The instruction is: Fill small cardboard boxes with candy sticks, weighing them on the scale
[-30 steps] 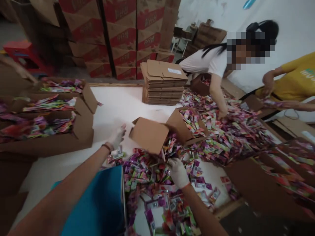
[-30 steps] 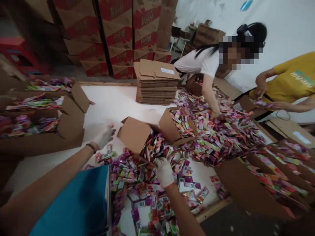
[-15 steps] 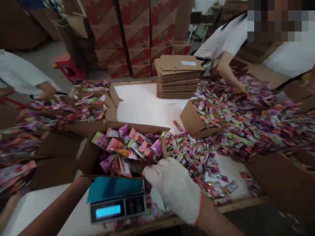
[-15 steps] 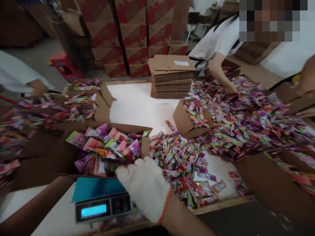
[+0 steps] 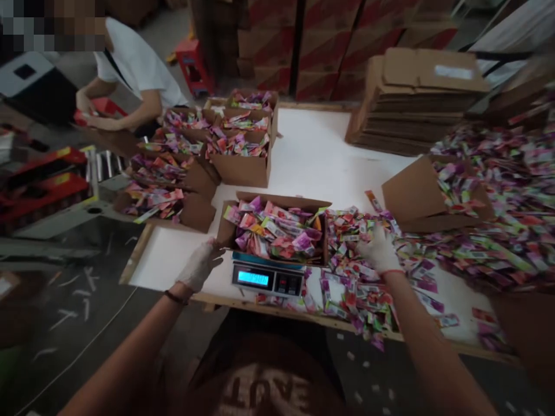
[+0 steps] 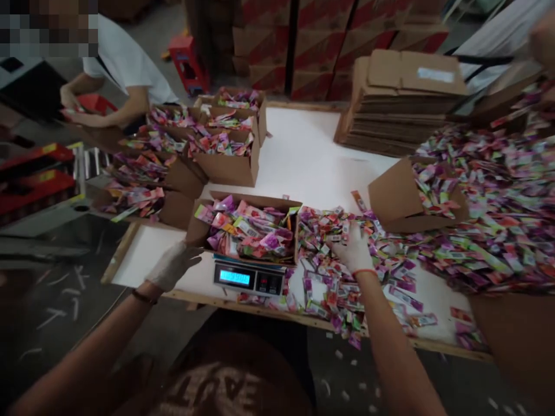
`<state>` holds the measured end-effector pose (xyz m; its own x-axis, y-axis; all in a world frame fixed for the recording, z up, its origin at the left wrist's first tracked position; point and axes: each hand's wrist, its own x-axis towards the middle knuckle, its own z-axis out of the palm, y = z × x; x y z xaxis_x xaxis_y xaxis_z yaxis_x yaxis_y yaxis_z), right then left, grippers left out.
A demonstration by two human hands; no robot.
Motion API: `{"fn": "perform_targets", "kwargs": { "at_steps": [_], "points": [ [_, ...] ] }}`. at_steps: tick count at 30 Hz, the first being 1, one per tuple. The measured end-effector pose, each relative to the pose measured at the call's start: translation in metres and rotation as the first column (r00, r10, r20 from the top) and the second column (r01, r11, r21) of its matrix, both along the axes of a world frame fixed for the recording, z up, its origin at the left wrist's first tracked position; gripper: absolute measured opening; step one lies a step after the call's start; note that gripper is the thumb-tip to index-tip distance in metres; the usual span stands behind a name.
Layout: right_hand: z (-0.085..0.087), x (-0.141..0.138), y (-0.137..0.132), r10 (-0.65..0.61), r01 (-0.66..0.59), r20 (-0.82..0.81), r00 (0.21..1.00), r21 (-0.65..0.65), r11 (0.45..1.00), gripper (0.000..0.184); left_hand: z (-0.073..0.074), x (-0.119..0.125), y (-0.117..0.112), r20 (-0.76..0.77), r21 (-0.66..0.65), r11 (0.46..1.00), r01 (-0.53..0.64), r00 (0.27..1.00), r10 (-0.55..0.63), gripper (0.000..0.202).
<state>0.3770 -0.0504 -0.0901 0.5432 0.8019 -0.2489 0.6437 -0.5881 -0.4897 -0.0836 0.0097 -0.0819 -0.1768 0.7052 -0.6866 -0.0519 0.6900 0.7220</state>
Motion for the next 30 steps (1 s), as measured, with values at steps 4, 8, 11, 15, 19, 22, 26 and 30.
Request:
{"fn": "perform_targets", "kwargs": {
  "at_steps": [4,8,11,15,19,22,26,30],
  "points": [
    [-0.080,0.012,-0.032,-0.096,0.195,0.237,0.967,-0.441,0.876,0.090,0.013,-0.016,-0.032,-0.039,-0.080,0.980,-0.184,0.983,0.181,0.024],
    [-0.089,0.018,-0.048,0.063,0.034,0.183,0.981,-0.486,0.873,0.053,0.032,-0.019,-0.033,-0.092,0.029,0.966,-0.259,0.961,0.260,0.020],
    [-0.061,0.039,-0.047,0.126,-0.019,0.206,0.970,-0.456,0.890,0.048,0.047,-0.013,-0.016,-0.151,0.287,0.949,-0.133,0.972,0.182,0.031],
    [-0.021,0.060,-0.044,0.200,-0.065,0.241,0.950,-0.473,0.879,0.044,0.076,0.008,0.010,-0.331,0.564,0.812,0.154,0.942,0.052,0.036],
    [0.010,0.059,-0.044,0.251,-0.100,0.250,0.935,-0.493,0.864,0.038,0.113,0.040,0.030,-0.528,0.666,0.580,0.469,0.846,-0.078,0.024],
    [0.038,0.051,-0.045,0.244,-0.103,0.261,0.934,-0.457,0.883,0.031,0.133,0.058,0.037,-0.626,0.681,0.385,0.623,0.768,-0.135,0.019],
    [0.105,0.021,-0.039,0.160,-0.152,0.098,0.982,-0.078,0.985,0.021,0.134,0.065,0.035,-0.607,0.711,0.329,0.622,0.778,-0.160,0.026],
    [0.183,-0.050,-0.009,0.202,-0.133,-0.118,0.972,0.432,0.892,0.032,0.115,0.066,0.030,-0.176,0.842,0.464,0.274,0.954,-0.243,0.057]
  ]
}}
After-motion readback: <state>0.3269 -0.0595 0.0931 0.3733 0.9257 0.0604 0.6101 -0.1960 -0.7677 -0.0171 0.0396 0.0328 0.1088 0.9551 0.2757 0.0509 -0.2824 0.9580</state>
